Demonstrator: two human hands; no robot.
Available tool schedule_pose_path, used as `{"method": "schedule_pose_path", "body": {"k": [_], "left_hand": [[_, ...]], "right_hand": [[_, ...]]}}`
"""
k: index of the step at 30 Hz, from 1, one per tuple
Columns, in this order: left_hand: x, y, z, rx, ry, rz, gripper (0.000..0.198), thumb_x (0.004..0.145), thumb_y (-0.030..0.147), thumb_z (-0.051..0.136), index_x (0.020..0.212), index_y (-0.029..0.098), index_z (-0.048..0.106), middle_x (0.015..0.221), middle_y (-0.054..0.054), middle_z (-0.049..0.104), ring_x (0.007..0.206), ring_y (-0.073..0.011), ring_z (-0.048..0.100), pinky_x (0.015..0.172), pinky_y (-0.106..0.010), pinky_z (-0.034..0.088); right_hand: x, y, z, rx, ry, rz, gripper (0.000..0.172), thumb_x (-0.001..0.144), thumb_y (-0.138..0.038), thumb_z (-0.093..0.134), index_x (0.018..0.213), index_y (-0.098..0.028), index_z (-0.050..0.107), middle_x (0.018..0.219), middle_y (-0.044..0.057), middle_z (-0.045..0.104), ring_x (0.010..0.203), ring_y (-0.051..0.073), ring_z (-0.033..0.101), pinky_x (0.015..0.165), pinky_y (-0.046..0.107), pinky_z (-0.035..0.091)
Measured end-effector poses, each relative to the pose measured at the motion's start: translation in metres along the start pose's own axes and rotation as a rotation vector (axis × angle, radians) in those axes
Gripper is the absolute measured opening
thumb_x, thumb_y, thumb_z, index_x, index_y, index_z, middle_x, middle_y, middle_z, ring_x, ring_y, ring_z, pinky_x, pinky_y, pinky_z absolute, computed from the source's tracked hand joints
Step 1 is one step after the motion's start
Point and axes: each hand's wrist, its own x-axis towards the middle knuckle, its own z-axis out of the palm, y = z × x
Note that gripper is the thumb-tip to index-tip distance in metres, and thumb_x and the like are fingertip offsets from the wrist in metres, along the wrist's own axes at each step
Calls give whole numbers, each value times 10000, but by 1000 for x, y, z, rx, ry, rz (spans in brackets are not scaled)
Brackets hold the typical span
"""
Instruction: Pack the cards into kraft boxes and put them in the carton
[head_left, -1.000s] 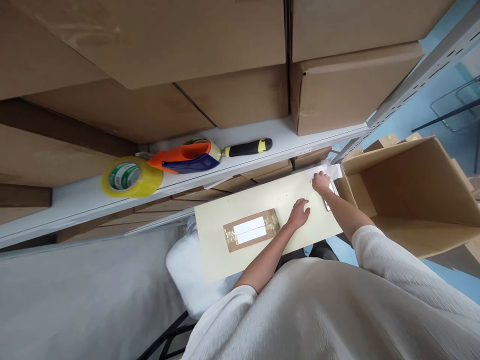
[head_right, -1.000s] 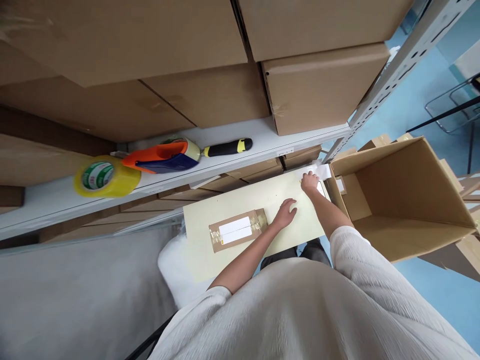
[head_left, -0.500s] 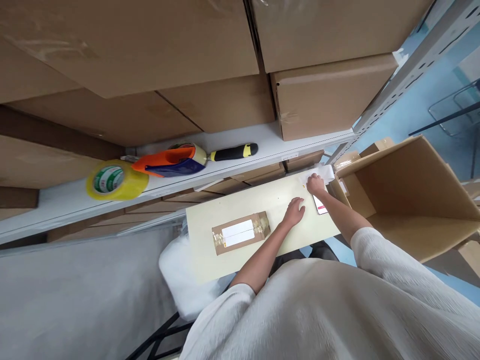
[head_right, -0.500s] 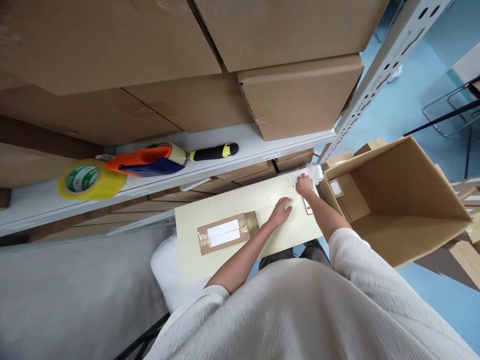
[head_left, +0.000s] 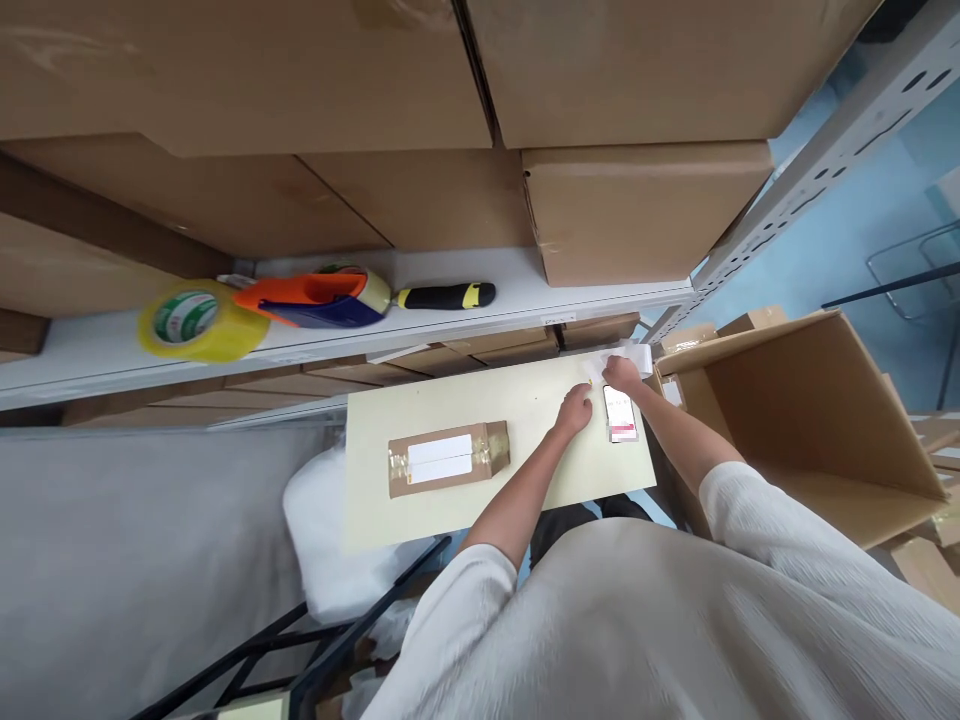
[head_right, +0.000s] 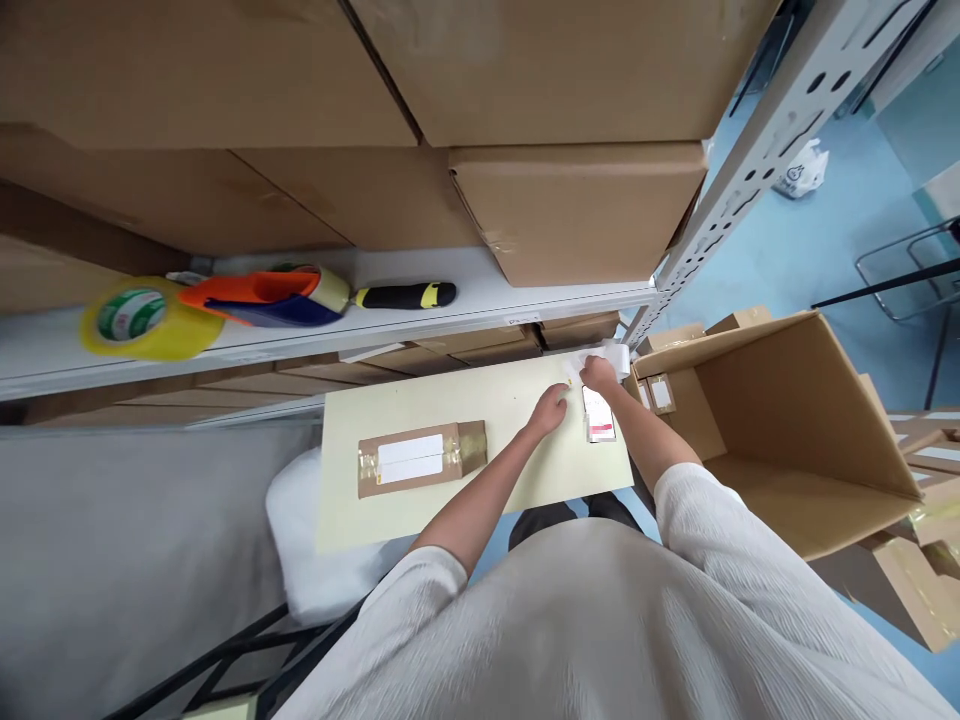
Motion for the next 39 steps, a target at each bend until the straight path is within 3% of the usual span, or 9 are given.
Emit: {"method": "schedule_pose_path", "body": {"k": [4,6,11,18,27,34,39], "left_hand": [[28,12,5,9,21,-26,529,929,56,484,1394,255,638,1378,-94,741,1323,-283,674,1148,-481,549],[33,16,7,67,33,33,548,918,50,489,1403,264,628,1382,-93,740,1344,-293,657,1158,-489,537],[30,15,8,252,-55,219,559,903,38,504,1412,232,631,1446,-130,710,1451,-305,588,1251,-510,434],[25,0,8,284,-122,176,593,896,120,623,1480,224,608,1650,-192,558,1608,-372,424,1354,-617,193],[36,-1,5,477,-164,172,698,876,169,646,1568,170,552,1466,-232,665,1526,-429,474,1359,-662,8],[35,-5,-6,732,-277,104,863,889,139,565,1724,160,348,1680,-225,489,1557,-424,422,1352,-656,77],[36,-3,-4,789,-296,113,822,916,131,515,1719,111,343,1696,-251,438,1584,-409,366,1343,-611,118]], "right_hand": [[3,8,3,40,32,-55,262,1027,-244,561,1158,-201,784,1265,109,782,1171,257,717,982,308,556],[5,9,6,38,49,-76,246,1014,-244,584,1127,-193,797,1312,116,764,1184,248,710,1009,304,553],[7,8,11,19,75,-109,187,994,-199,632,1056,-203,809,1434,112,705,1243,245,690,1084,313,544],[5,5,2,-3,50,-75,211,981,-178,615,1088,-190,796,1253,117,780,1133,265,732,971,301,571],[-4,11,-12,62,59,41,258,944,-172,599,1128,-179,781,1110,123,804,1058,290,739,890,321,564],[-12,20,-8,165,56,168,214,1003,-171,588,1175,-111,701,1136,186,759,998,271,722,860,306,524],[-14,37,-8,169,80,179,194,1010,-178,572,1160,-115,679,1161,197,742,1022,279,705,861,312,509]]}}
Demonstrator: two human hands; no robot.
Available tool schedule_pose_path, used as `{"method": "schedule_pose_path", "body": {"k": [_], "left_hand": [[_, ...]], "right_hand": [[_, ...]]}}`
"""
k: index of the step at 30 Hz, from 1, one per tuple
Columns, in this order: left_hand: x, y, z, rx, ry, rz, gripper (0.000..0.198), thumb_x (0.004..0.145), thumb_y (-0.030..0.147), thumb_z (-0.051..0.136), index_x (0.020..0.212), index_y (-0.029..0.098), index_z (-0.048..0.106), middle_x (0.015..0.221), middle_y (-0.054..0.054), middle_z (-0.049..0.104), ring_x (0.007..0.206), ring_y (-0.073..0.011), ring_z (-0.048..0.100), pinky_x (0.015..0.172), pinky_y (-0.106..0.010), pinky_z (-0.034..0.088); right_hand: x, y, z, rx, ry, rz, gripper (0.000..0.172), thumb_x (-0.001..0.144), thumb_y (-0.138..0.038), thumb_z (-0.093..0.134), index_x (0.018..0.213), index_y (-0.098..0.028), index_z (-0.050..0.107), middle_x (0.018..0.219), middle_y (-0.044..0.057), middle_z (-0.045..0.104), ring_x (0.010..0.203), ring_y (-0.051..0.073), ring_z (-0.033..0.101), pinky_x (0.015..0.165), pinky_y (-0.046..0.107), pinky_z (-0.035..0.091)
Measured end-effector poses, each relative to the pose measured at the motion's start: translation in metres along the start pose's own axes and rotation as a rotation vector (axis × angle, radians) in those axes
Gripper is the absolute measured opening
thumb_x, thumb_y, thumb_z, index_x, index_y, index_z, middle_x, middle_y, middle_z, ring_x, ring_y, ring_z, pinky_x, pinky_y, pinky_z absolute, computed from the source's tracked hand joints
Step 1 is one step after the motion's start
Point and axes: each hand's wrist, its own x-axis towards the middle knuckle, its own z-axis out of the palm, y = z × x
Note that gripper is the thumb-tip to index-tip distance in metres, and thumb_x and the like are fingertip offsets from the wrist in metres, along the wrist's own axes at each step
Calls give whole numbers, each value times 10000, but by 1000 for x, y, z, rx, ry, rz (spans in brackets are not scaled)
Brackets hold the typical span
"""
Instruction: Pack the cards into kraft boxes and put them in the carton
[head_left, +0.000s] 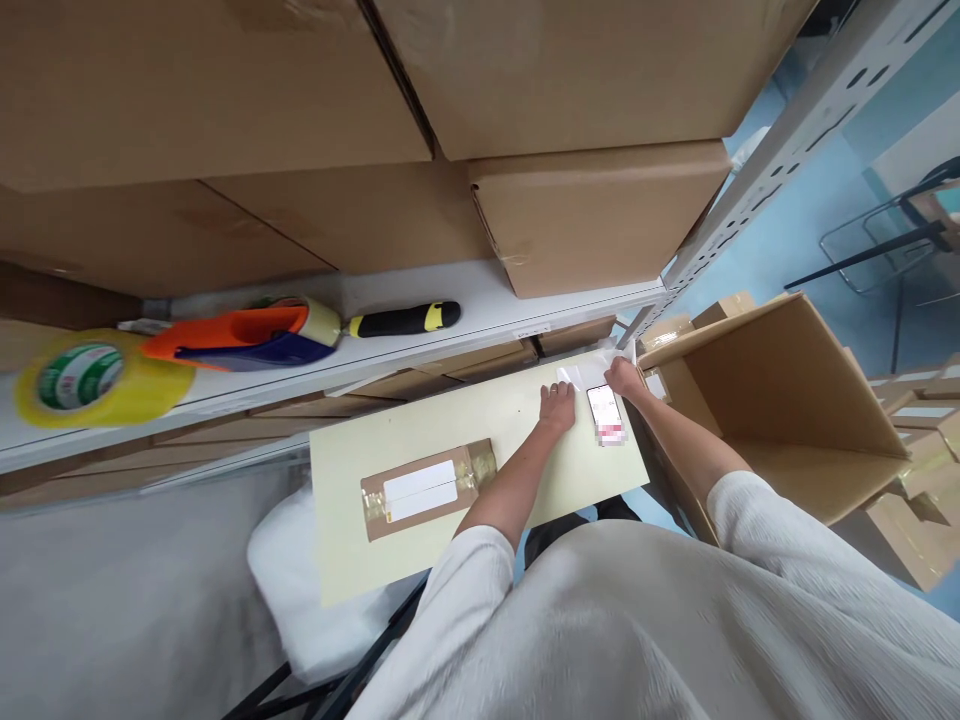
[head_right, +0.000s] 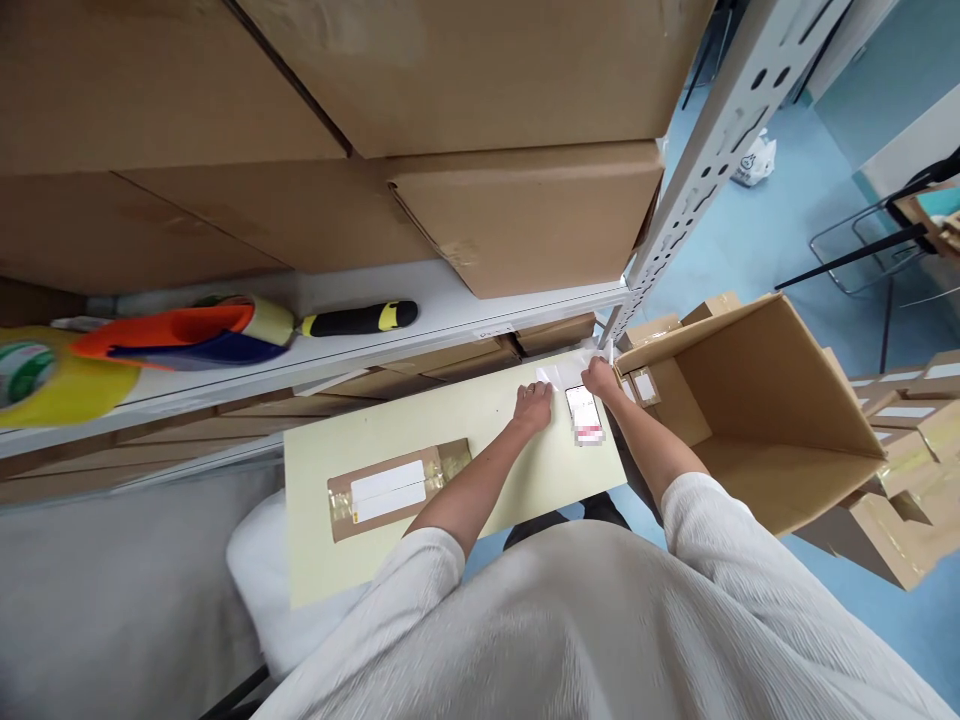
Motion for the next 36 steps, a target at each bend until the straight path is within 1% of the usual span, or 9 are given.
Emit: {"method": "schedule_pose_path", "body": {"k": [3,7,12,18,22,26,30,33,36], "left_hand": [[2,2,0,-10,0,-10,793,927,133,507,1703,76,352,1683,-271,433,1565,-403,384,1325,-581,168],[3,2,0,-24,-1,-28,752,946,145,492,1681,46,366,1671,-278,429,1525,-394,418,1306,-548,214],[0,0,3,-29,18,-31,774,940,173,531,1690,93,361,1649,-255,456,1515,-399,422,1321,-557,167],[-1,-3,12,-42,22,-40,837,912,176,544,1715,112,315,1681,-247,431,1547,-406,386,1330,-577,127],[0,-2,12,-60,10,-56,832,917,193,543,1712,122,311,1691,-241,421,1548,-403,385,1323,-571,153],[-1,0,7,-78,41,-79,748,952,216,520,1677,116,362,1651,-244,452,1509,-389,426,1290,-537,220],[0,6,-5,-65,59,-111,641,969,203,506,1604,132,456,1571,-231,516,1458,-370,466,1227,-496,297],[5,15,-14,-50,65,-157,551,980,201,494,1525,131,540,1524,-235,541,1441,-383,465,1180,-490,339],[10,23,-19,-34,64,-188,517,968,216,530,1476,132,582,1533,-241,525,1452,-409,442,1180,-512,339]], "right_hand": [[0,11,-2,-7,24,-49,181,1009,-189,564,1145,-136,671,1180,187,737,1039,283,694,864,318,507],[0,20,-1,6,40,-105,174,997,-190,565,1140,-156,658,1135,170,733,1005,284,682,854,335,508],[6,22,1,0,24,-125,151,993,-173,555,1108,-152,651,1144,188,723,980,291,677,826,348,499],[12,29,-2,-22,32,-174,152,1009,-156,524,1113,-157,635,1193,203,713,988,292,667,836,354,485],[15,31,-7,-7,58,-145,134,986,-166,540,1075,-161,640,1147,199,718,945,296,654,818,362,485],[10,25,-8,55,94,-180,68,953,-193,571,973,-195,636,1031,135,722,887,266,625,783,337,465],[-1,21,-10,172,166,-109,28,931,-227,589,906,-232,601,860,60,685,793,234,584,707,307,423],[-9,22,-17,253,203,-45,51,899,-224,605,862,-248,580,841,47,684,769,226,580,679,297,406],[-13,27,-27,309,240,33,61,859,-212,625,843,-254,583,835,47,696,770,229,592,692,293,416]]}}
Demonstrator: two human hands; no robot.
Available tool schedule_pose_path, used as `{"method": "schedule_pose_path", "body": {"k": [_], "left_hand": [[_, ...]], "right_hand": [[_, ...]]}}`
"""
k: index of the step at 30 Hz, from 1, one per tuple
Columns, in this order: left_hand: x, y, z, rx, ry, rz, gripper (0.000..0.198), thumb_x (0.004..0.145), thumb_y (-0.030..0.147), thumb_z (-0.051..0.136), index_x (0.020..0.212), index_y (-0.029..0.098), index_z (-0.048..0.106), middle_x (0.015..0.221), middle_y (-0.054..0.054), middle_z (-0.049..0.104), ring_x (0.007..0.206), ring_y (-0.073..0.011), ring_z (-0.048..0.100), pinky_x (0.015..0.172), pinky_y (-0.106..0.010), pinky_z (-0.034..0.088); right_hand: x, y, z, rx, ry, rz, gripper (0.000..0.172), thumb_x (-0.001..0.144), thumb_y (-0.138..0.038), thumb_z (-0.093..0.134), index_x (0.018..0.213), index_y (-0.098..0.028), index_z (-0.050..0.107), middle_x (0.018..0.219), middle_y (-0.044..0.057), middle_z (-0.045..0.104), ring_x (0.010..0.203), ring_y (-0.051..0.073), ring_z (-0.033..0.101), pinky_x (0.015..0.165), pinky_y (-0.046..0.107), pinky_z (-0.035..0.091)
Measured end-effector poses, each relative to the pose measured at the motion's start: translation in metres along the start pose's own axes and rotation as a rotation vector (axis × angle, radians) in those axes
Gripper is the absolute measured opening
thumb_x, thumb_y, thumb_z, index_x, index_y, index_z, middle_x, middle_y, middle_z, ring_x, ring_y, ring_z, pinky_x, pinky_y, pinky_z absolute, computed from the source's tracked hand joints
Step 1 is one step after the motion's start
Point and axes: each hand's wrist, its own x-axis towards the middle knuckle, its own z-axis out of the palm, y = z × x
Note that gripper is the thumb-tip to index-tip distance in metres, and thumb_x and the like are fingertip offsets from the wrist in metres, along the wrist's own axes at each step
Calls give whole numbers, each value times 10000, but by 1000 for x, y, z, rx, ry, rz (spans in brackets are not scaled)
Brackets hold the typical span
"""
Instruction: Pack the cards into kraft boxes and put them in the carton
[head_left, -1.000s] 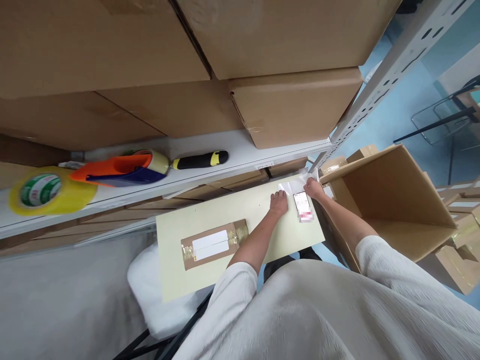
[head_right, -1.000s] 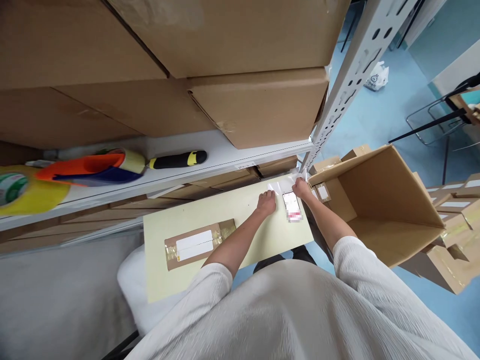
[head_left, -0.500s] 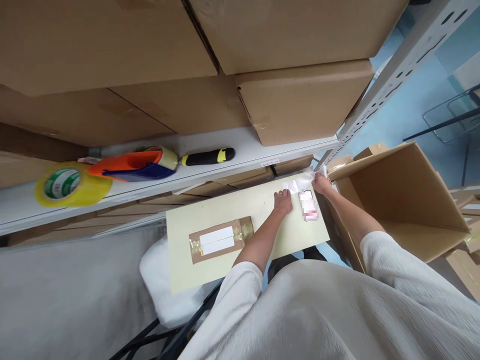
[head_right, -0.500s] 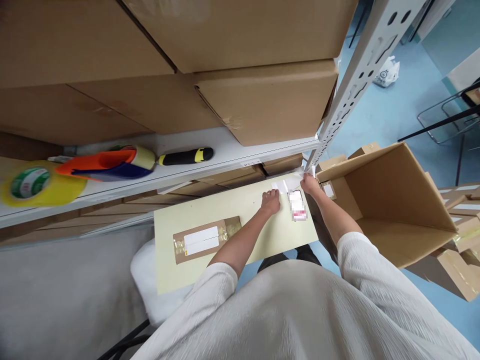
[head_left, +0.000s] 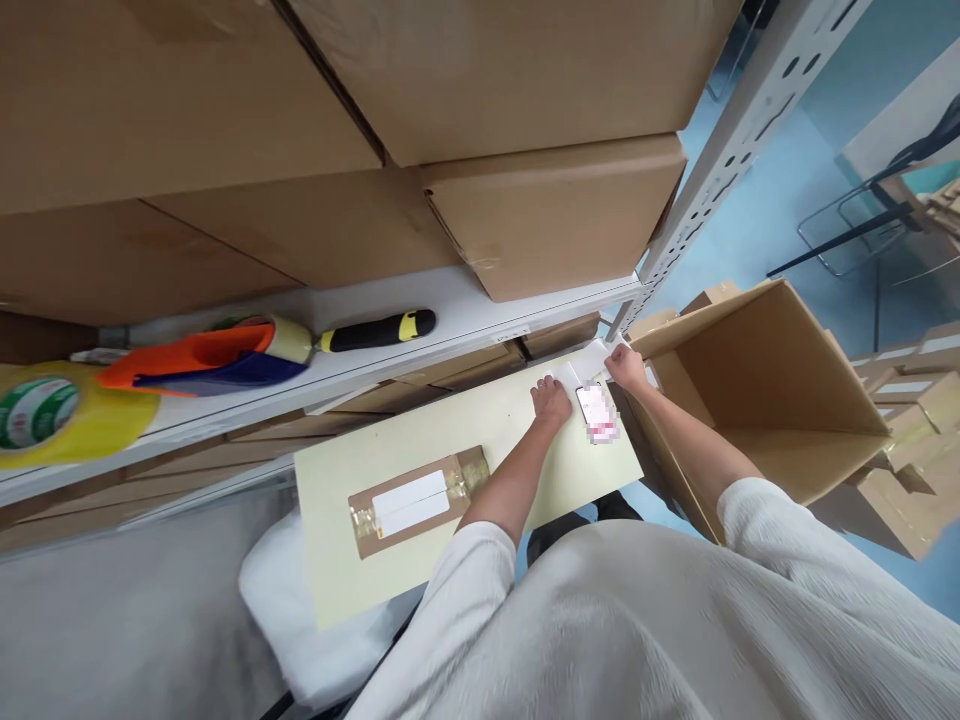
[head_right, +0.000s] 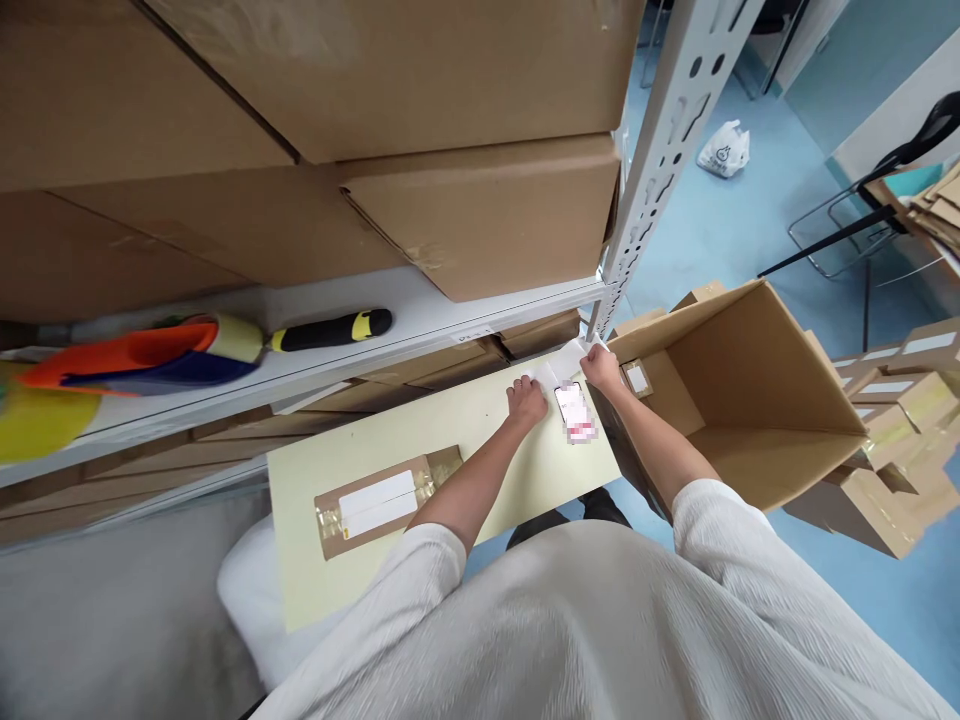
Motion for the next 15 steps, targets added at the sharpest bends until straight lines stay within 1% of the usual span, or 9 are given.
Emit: {"method": "schedule_pose_path", "body": {"k": [2,7,12,15], "left_hand": [[2,3,0,-4,-6,-9,510,952,210,555,1455,137,596,1536,-242,518,1461,-419,435,1187,-527,340],[0,0,6,-67,10,-7,504,943,204,560,1442,145,591,1552,-252,498,1459,-425,449,1169,-528,381],[-3,0,9,-91,-12,5,602,926,220,562,1520,133,529,1546,-267,525,1439,-425,491,1157,-533,390],[-2,-1,9,-97,-13,-7,597,937,226,547,1528,145,523,1544,-259,543,1426,-410,513,1152,-531,400]], "right_hand": [[0,2,-9,17,37,41,61,844,-209,629,834,-253,588,838,52,705,784,232,601,709,293,428],[-6,10,-28,92,106,68,18,850,-234,597,842,-250,596,892,62,734,819,233,609,731,301,459],[-15,16,-38,149,156,55,42,858,-270,559,862,-251,597,882,58,730,838,239,610,715,303,458],[-18,17,-41,174,153,63,68,854,-283,552,874,-247,606,877,56,728,840,238,611,720,305,463]]}}
